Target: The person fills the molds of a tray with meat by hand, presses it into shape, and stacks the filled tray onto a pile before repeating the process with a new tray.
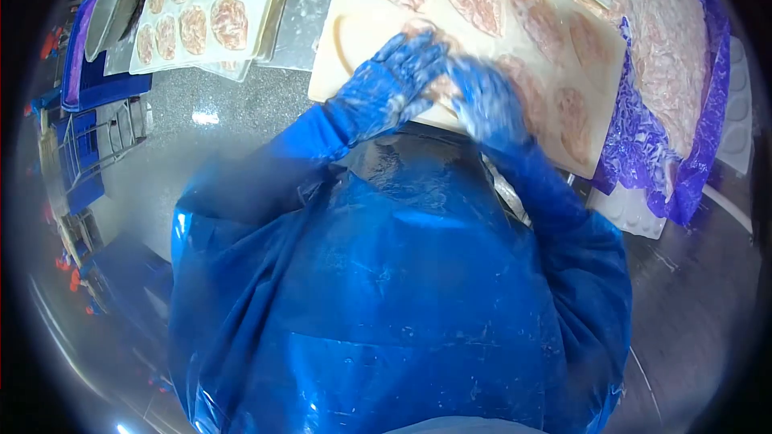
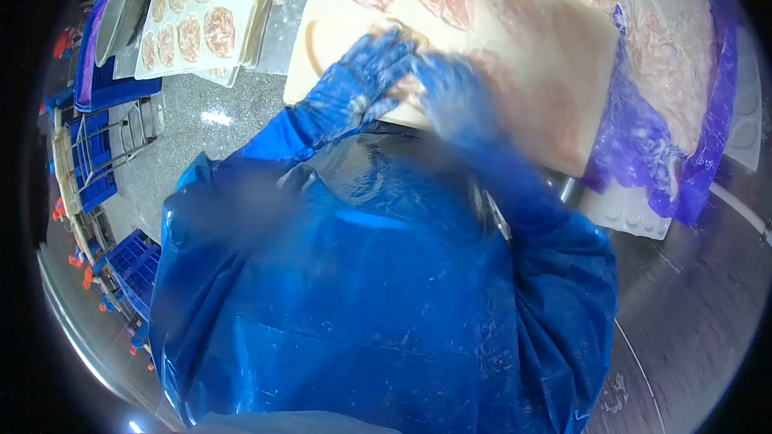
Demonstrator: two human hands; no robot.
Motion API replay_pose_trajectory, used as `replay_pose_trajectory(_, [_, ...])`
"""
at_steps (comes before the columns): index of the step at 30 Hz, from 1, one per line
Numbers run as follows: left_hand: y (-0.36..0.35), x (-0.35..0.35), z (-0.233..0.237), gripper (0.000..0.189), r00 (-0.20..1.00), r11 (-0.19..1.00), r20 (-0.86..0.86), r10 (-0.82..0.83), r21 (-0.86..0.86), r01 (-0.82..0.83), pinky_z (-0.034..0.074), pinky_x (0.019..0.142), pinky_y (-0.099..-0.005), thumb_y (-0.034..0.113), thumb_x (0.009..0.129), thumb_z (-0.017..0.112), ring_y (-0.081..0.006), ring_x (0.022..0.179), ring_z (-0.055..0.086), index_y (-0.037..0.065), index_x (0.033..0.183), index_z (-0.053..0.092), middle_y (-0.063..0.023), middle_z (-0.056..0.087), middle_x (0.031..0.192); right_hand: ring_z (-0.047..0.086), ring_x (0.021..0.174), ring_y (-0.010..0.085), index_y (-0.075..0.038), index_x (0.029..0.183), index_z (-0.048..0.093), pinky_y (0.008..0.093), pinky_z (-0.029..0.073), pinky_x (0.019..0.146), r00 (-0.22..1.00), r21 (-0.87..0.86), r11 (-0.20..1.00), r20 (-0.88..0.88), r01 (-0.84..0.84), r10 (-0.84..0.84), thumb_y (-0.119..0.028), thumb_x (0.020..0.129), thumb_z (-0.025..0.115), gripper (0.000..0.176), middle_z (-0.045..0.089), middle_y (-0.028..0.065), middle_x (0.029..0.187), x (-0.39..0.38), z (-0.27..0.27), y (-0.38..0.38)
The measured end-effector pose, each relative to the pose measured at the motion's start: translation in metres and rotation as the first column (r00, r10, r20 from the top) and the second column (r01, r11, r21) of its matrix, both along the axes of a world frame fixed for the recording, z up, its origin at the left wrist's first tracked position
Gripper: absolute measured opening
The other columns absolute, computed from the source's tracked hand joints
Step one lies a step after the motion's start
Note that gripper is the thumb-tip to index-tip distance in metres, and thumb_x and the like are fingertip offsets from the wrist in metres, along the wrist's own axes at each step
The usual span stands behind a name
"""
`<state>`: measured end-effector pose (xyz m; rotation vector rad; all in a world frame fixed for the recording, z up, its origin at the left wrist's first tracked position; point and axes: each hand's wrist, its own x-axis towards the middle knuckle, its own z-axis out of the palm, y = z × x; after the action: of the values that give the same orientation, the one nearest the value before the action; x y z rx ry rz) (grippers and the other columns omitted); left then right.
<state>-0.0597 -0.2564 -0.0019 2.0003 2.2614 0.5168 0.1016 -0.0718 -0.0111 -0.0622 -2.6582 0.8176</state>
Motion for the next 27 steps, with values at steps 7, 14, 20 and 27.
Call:
replay_pose_trajectory(7, [0.037, 0.002, -0.004, 0.072, 0.994, 0.994, 0.057, 0.092, 0.057, -0.095, 0.015, 0.124, -0.0482, 0.036, 0.096, 0.057, -0.0316, 0.151, 0.023, 0.007, 0.156, 0.031, -0.0157, 0.027, 0.163, 0.049, 0.132, 0.0311, -0.003, 0.138, 0.055, 0.0483, 0.033, 0.115, 0.991, 0.248, 0.968, 0.131, -0.050, 0.018, -0.020, 0.090, 0.061, 0.051, 0.056, 0.0161, 0.138, 0.022, 0.024, -0.025])
replay_pose_trajectory(14, [0.035, 0.016, -0.007, 0.068, 0.984, 0.983, 0.000, 0.180, 0.030, -0.180, 0.015, 0.124, -0.0470, 0.035, 0.098, 0.048, -0.0307, 0.152, 0.022, 0.005, 0.156, 0.028, -0.0167, 0.027, 0.163, 0.039, 0.141, 0.0344, -0.005, 0.146, 0.047, 0.0508, 0.022, 0.121, 0.964, 0.249, 0.969, 0.255, 0.005, -0.071, -0.024, 0.090, 0.064, 0.062, 0.048, 0.0159, 0.149, 0.050, 0.025, -0.020])
replay_pose_trajectory(20, [0.040, 0.028, 0.015, 0.068, 0.960, 0.961, 0.091, 0.266, 0.059, -0.272, 0.019, 0.122, -0.0525, 0.033, 0.097, 0.055, -0.0348, 0.149, 0.029, 0.002, 0.153, 0.033, -0.0198, 0.032, 0.159, 0.053, 0.126, 0.0373, -0.006, 0.139, 0.055, 0.0468, 0.036, 0.113, 0.977, -0.270, 0.962, 0.184, -0.053, 0.105, -0.025, 0.092, 0.063, 0.052, 0.058, 0.0197, 0.135, 0.056, 0.020, -0.013])
replay_pose_trajectory(27, [0.082, 0.083, 0.026, 0.086, 0.984, 0.976, 0.155, 0.088, -0.212, -0.054, 0.013, 0.123, -0.0521, 0.032, 0.087, 0.067, -0.0333, 0.153, 0.019, 0.011, 0.159, 0.024, -0.0162, 0.024, 0.164, 0.068, 0.100, 0.0264, -0.004, 0.124, 0.065, 0.0365, 0.053, 0.089, 0.930, -0.141, 0.927, 0.180, 0.347, -0.321, -0.007, 0.095, 0.056, 0.030, 0.069, 0.0104, 0.119, 0.083, 0.059, 0.131])
